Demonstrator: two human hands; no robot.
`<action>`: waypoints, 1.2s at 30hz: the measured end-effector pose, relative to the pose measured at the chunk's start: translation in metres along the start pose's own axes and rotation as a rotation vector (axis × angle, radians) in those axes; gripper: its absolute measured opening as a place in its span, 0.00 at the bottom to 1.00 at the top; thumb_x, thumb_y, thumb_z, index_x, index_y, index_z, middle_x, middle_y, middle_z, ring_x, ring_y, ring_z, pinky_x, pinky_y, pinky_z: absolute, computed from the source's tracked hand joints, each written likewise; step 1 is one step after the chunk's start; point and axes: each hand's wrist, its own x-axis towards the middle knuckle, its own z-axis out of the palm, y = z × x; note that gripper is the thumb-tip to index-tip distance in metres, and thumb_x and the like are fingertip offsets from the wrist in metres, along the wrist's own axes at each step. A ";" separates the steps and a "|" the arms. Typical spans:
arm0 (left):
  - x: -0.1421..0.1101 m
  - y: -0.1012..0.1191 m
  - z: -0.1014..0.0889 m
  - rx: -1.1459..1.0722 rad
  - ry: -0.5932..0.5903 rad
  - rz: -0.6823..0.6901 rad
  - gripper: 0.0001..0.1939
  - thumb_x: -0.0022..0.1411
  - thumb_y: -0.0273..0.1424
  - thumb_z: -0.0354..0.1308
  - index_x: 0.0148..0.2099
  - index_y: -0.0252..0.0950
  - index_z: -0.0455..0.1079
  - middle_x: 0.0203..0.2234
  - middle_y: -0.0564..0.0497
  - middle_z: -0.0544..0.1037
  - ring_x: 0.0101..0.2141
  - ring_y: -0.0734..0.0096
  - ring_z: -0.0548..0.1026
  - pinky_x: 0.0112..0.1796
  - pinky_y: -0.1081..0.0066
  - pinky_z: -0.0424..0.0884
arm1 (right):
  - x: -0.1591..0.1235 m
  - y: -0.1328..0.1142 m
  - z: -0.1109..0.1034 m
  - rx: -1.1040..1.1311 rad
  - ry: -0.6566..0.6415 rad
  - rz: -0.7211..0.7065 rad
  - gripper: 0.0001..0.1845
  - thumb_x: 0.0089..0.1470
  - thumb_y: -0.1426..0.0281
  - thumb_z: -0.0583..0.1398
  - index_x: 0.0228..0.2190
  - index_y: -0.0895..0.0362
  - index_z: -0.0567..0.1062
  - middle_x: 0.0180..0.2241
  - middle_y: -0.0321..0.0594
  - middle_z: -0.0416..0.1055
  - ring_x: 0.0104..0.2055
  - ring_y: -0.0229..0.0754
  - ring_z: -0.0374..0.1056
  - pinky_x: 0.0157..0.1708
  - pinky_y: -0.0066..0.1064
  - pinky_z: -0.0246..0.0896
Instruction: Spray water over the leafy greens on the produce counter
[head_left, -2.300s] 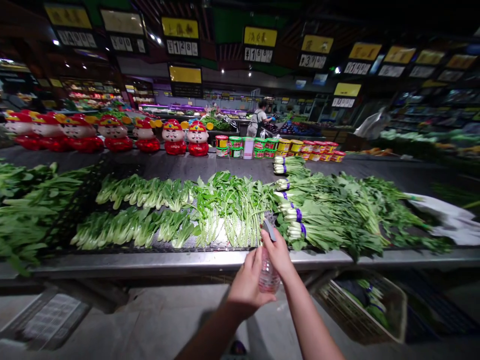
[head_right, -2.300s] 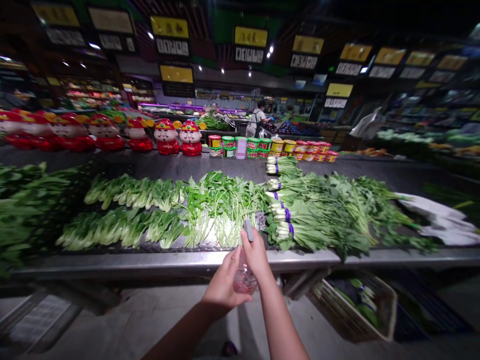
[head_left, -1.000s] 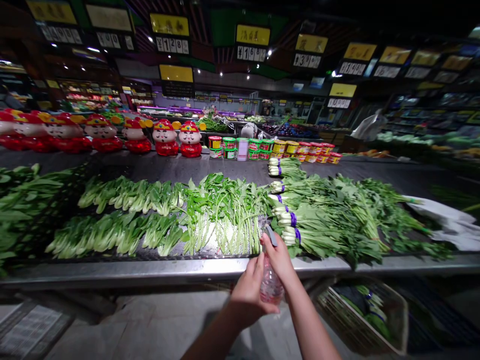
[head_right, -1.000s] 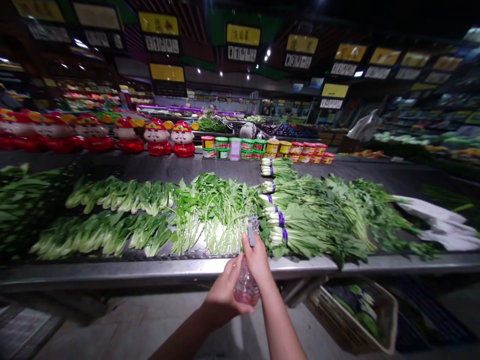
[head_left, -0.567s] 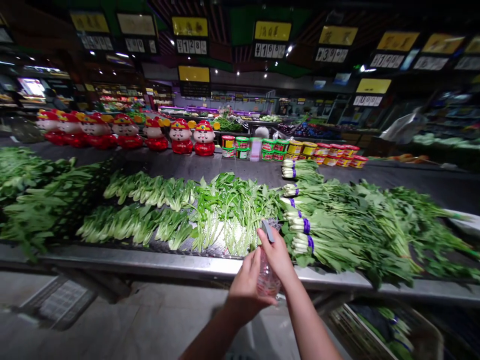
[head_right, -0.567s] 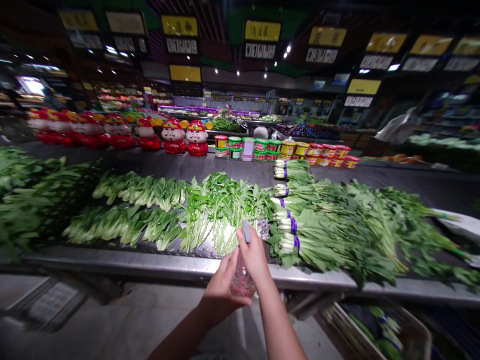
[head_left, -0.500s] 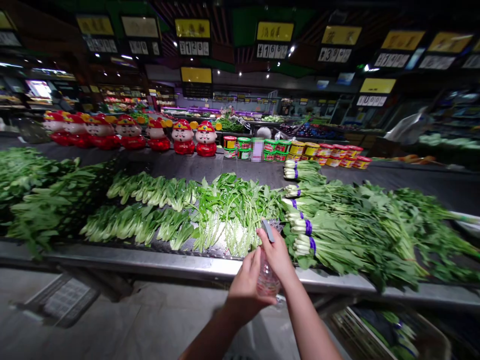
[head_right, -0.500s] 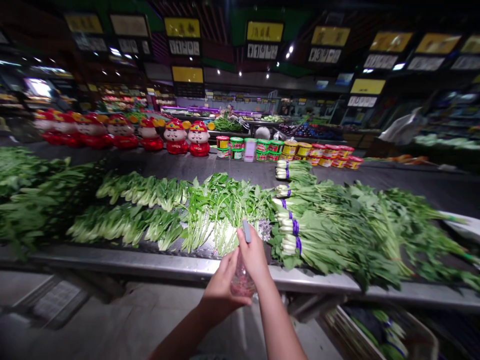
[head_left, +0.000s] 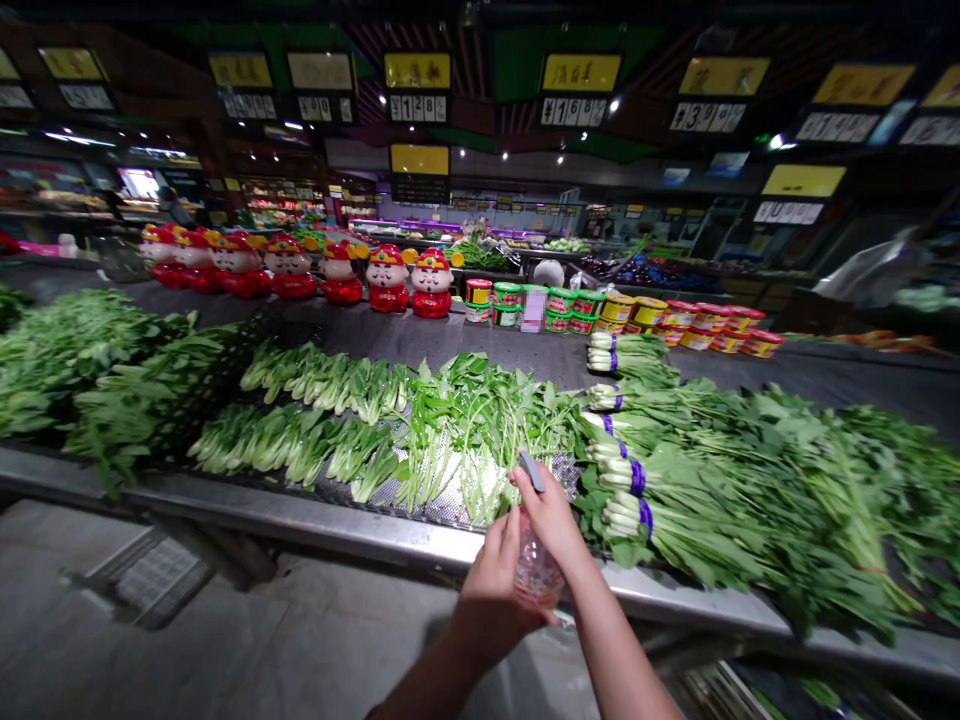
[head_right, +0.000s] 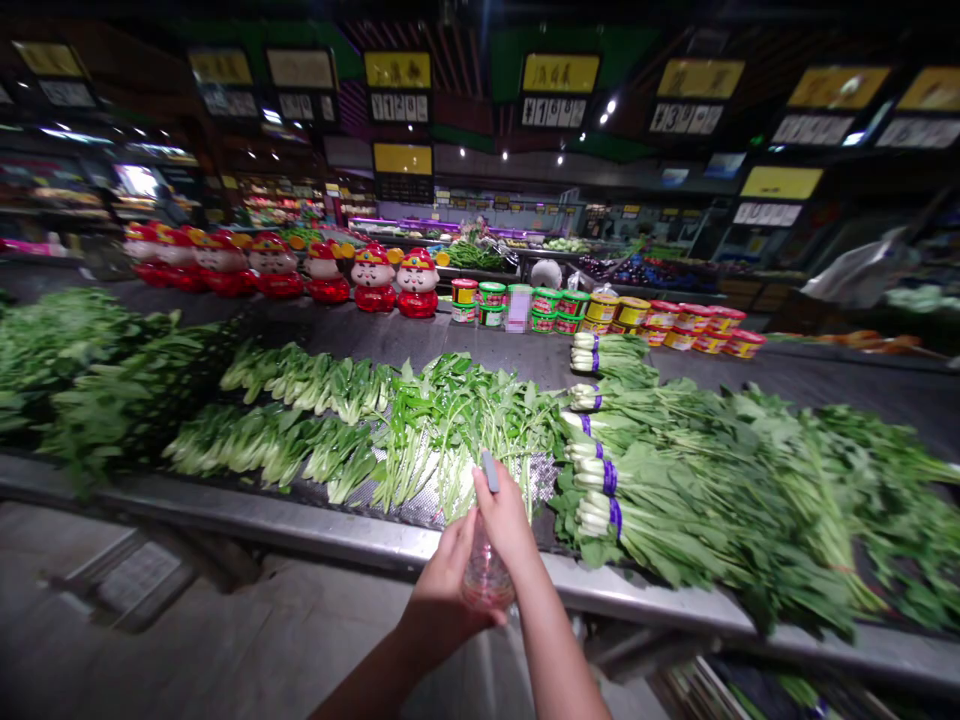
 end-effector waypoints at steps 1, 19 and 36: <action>0.000 -0.001 -0.002 0.000 0.007 0.003 0.64 0.35 0.62 0.59 0.65 0.30 0.43 0.58 0.34 0.57 0.55 0.48 0.63 0.55 0.57 0.63 | 0.001 -0.001 0.002 0.015 -0.007 0.007 0.23 0.56 0.56 0.52 0.45 0.59 0.71 0.38 0.46 0.73 0.40 0.47 0.69 0.42 0.39 0.62; -0.018 -0.039 -0.058 0.254 0.144 0.133 0.56 0.46 0.57 0.59 0.64 0.27 0.42 0.55 0.31 0.61 0.51 0.48 0.68 0.50 0.59 0.69 | 0.007 -0.035 0.072 0.051 -0.036 0.034 0.21 0.56 0.54 0.50 0.35 0.58 0.73 0.29 0.41 0.71 0.31 0.44 0.67 0.34 0.37 0.62; -0.023 -0.058 -0.098 0.103 0.166 0.025 0.64 0.38 0.71 0.35 0.64 0.24 0.44 0.54 0.29 0.60 0.52 0.46 0.66 0.51 0.57 0.65 | 0.024 -0.049 0.124 0.035 -0.142 0.029 0.22 0.56 0.52 0.50 0.28 0.56 0.70 0.27 0.39 0.70 0.29 0.44 0.66 0.34 0.37 0.62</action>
